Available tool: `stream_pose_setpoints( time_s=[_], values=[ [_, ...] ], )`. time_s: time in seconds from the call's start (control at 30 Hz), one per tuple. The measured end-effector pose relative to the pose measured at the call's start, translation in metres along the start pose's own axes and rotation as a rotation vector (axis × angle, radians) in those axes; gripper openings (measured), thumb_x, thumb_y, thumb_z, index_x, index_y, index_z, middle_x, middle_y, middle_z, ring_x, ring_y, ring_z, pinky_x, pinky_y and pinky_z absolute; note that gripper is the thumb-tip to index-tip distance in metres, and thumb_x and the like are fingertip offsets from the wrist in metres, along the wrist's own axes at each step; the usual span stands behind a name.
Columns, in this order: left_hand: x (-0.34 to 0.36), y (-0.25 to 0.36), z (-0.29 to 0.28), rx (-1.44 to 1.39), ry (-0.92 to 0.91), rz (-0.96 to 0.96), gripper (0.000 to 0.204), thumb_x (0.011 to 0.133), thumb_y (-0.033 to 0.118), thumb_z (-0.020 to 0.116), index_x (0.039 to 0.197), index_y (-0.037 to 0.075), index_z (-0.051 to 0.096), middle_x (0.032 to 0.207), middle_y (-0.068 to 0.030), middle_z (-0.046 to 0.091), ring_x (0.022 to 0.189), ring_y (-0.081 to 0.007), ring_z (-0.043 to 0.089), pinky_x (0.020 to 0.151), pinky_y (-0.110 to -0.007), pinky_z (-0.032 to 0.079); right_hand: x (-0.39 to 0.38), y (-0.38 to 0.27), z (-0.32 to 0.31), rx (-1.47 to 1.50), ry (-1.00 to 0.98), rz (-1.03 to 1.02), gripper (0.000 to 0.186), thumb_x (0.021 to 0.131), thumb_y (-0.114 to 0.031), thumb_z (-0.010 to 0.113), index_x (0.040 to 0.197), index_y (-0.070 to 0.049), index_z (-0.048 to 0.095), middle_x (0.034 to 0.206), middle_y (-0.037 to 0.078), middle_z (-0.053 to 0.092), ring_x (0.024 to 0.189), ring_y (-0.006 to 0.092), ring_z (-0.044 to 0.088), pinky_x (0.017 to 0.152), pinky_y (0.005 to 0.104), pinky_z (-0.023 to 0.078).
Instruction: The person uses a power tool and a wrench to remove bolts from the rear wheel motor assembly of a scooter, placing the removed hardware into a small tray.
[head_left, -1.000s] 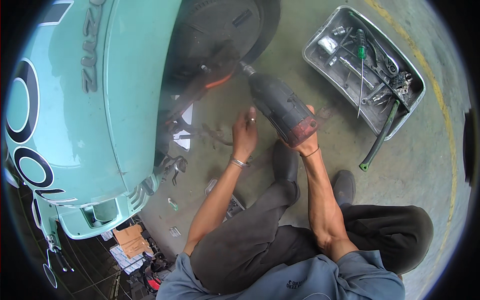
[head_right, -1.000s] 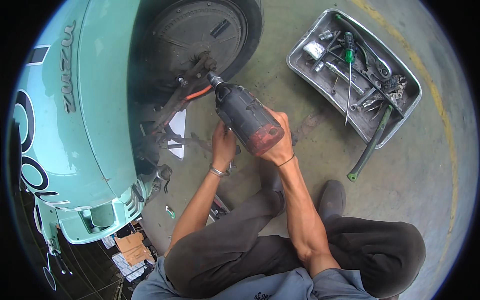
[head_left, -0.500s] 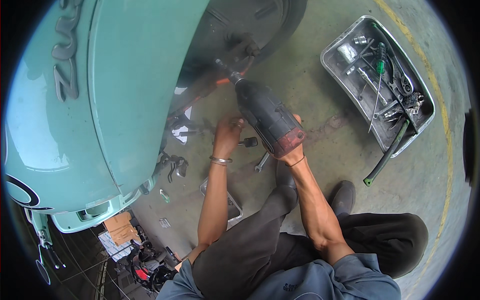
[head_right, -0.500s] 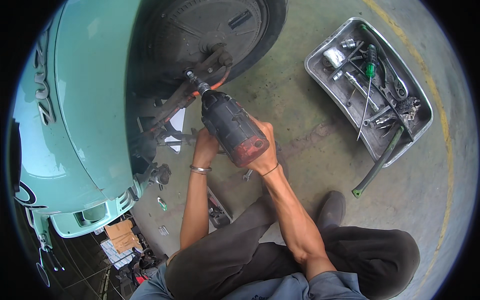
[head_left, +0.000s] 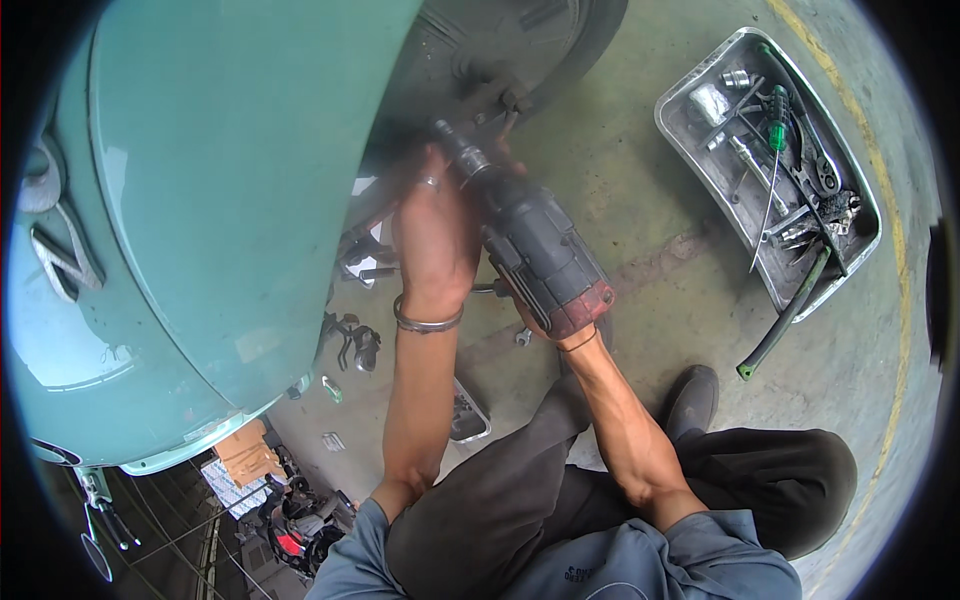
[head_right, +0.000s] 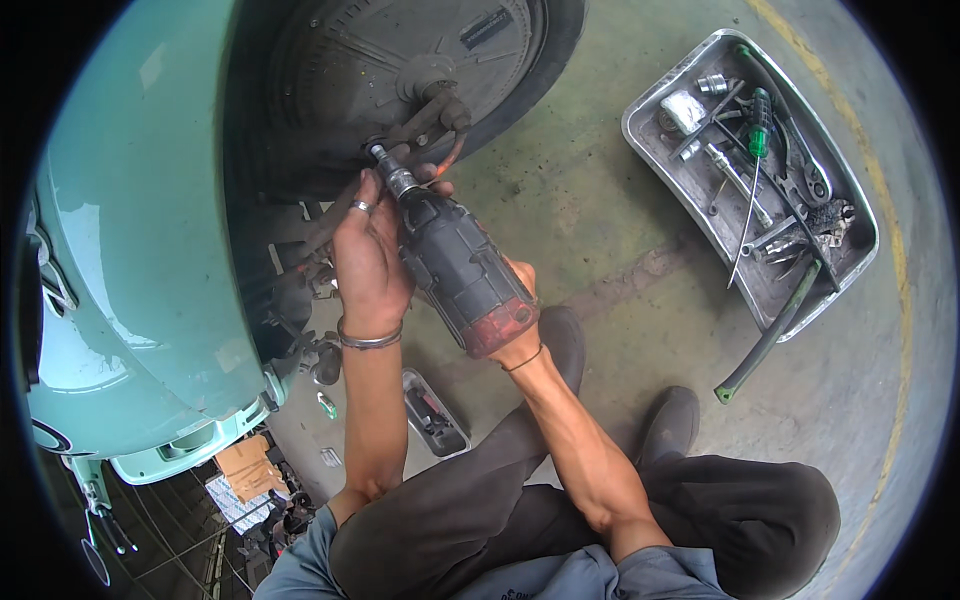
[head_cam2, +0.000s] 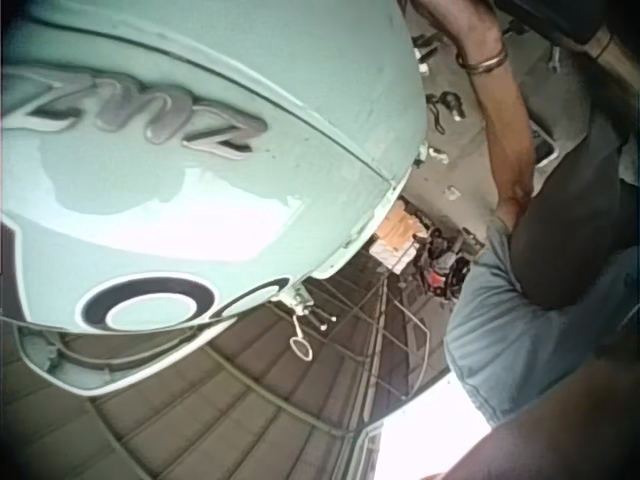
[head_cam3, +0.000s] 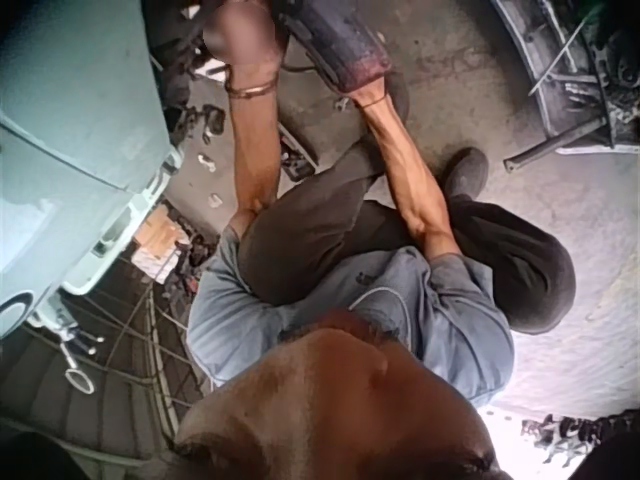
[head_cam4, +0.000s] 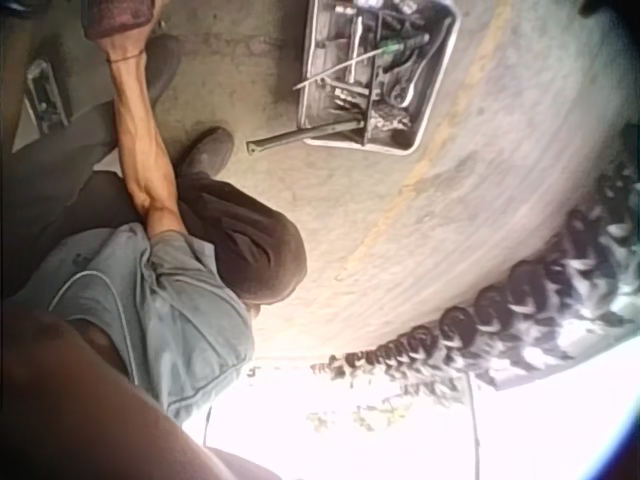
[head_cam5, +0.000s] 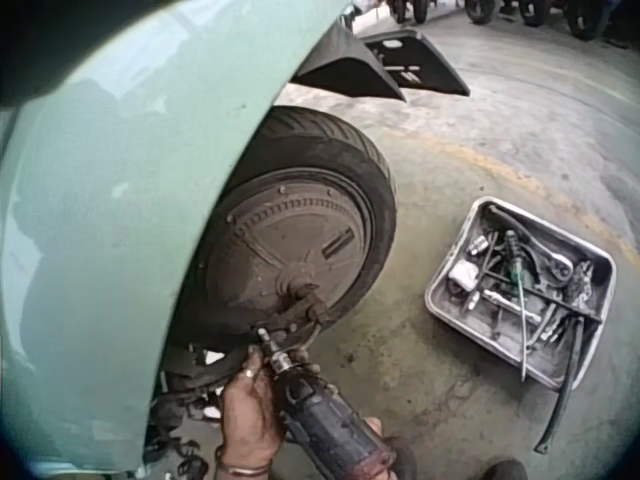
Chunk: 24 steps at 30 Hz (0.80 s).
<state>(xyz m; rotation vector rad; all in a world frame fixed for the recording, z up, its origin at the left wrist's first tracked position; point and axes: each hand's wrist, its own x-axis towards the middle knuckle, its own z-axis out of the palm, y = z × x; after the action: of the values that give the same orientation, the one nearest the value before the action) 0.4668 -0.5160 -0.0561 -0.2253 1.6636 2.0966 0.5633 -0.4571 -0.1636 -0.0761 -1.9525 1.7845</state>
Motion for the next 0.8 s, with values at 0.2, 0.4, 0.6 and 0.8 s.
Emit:
stream_pose_setpoints(
  time_s=[0.2, 0.4, 0.6, 0.8],
  values=[
    [0.006, -0.002, 0.012, -0.255, 0.023, -0.080, 0.041, 0.104, 0.036, 0.032, 0.123, 0.003, 0.047, 0.100, -0.0141, 0.061, 0.090, -0.0286, 0.061, 0.082, -0.042, 0.053, -0.009, 0.005, -0.003, 0.089, -0.045, 0.094, 0.027, 0.072, -0.009, 0.075, 0.096, -0.002, 0.067, 0.086, 0.009, 0.070, 0.070, 0.0221, 0.068, 0.064, 0.0305, 0.053],
    [0.003, -0.006, 0.015, -0.330, -0.005, -0.075, 0.039, 0.104, 0.034, 0.033, 0.121, 0.002, 0.048, 0.095, -0.0126, 0.058, 0.088, -0.0268, 0.059, 0.081, -0.039, 0.052, -0.016, 0.006, -0.003, 0.006, -0.034, 0.023, 0.027, 0.073, -0.008, 0.073, 0.099, -0.003, 0.068, 0.089, 0.009, 0.071, 0.072, 0.0218, 0.069, 0.065, 0.0297, 0.054],
    [-0.004, -0.006, 0.024, -0.306, 0.057, -0.055, 0.036, 0.104, 0.033, 0.035, 0.116, 0.002, 0.049, 0.091, -0.0110, 0.057, 0.083, -0.0233, 0.056, 0.077, -0.037, 0.052, -0.020, -0.002, -0.009, 0.011, 0.014, 0.011, 0.033, 0.072, -0.007, 0.073, 0.104, -0.001, 0.067, 0.090, 0.010, 0.071, 0.073, 0.0222, 0.069, 0.066, 0.0296, 0.054],
    [-0.005, -0.022, 0.009, -0.352, -0.015, -0.087, 0.029, 0.103, 0.030, 0.036, 0.102, 0.004, 0.049, 0.085, -0.0081, 0.054, 0.080, -0.0211, 0.053, 0.074, -0.034, 0.050, -0.027, 0.000, -0.023, 0.281, -0.006, 0.264, 0.038, 0.070, -0.007, 0.072, 0.106, 0.003, 0.065, 0.084, 0.013, 0.068, 0.070, 0.0236, 0.068, 0.065, 0.0321, 0.052]
  ],
)
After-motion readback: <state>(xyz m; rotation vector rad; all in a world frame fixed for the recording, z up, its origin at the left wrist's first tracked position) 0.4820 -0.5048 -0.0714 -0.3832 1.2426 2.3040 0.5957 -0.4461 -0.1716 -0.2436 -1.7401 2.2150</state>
